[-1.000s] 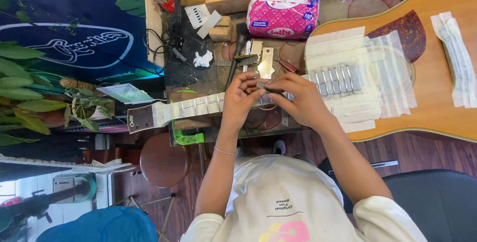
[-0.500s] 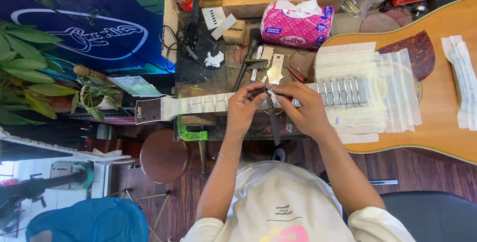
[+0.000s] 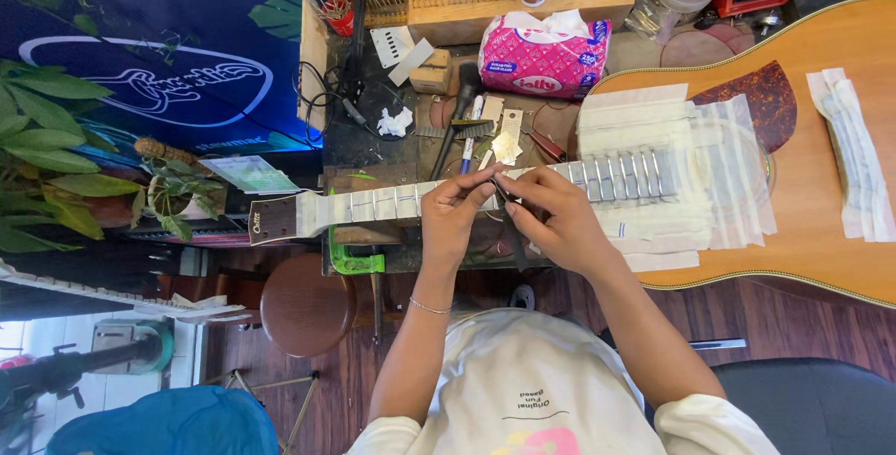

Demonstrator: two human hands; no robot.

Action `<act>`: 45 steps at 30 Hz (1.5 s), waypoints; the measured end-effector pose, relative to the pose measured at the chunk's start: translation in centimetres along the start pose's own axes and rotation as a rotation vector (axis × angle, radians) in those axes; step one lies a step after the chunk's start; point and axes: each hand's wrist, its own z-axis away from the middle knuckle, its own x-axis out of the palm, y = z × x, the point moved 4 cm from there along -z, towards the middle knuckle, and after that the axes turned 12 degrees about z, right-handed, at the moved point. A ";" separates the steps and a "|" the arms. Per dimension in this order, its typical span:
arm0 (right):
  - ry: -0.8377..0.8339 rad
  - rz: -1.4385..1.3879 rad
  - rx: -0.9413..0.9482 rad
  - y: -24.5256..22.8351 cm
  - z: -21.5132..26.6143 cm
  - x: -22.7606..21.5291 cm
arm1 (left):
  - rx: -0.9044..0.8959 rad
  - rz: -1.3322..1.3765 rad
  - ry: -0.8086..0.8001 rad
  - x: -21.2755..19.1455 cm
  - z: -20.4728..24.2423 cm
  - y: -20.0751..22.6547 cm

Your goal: The person sands the fretboard of a guitar neck using a sanding strip. They hold the neck with one hand and rub the sanding strip along the frets with the other, working methodically from one end to the other.

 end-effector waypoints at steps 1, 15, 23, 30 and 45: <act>0.009 -0.014 -0.007 0.0 0.0 -0.1 | 0.009 -0.012 -0.001 0.2 0.1 0.1; -0.180 -0.058 -0.016 -0.9 -1.1 -2.1 | 0.108 -0.063 -0.089 0.0 -1.2 0.4; -0.113 -0.188 0.264 0.4 0.1 -0.9 | 0.002 0.098 0.007 -1.2 -1.4 -4.1; 0.291 -0.309 0.097 2.8 0.4 -0.3 | -0.087 0.056 -0.036 2.1 -1.3 -3.2; 0.256 -0.958 0.344 5.9 1.0 1.8 | -0.329 0.279 -0.205 1.5 -0.8 -3.9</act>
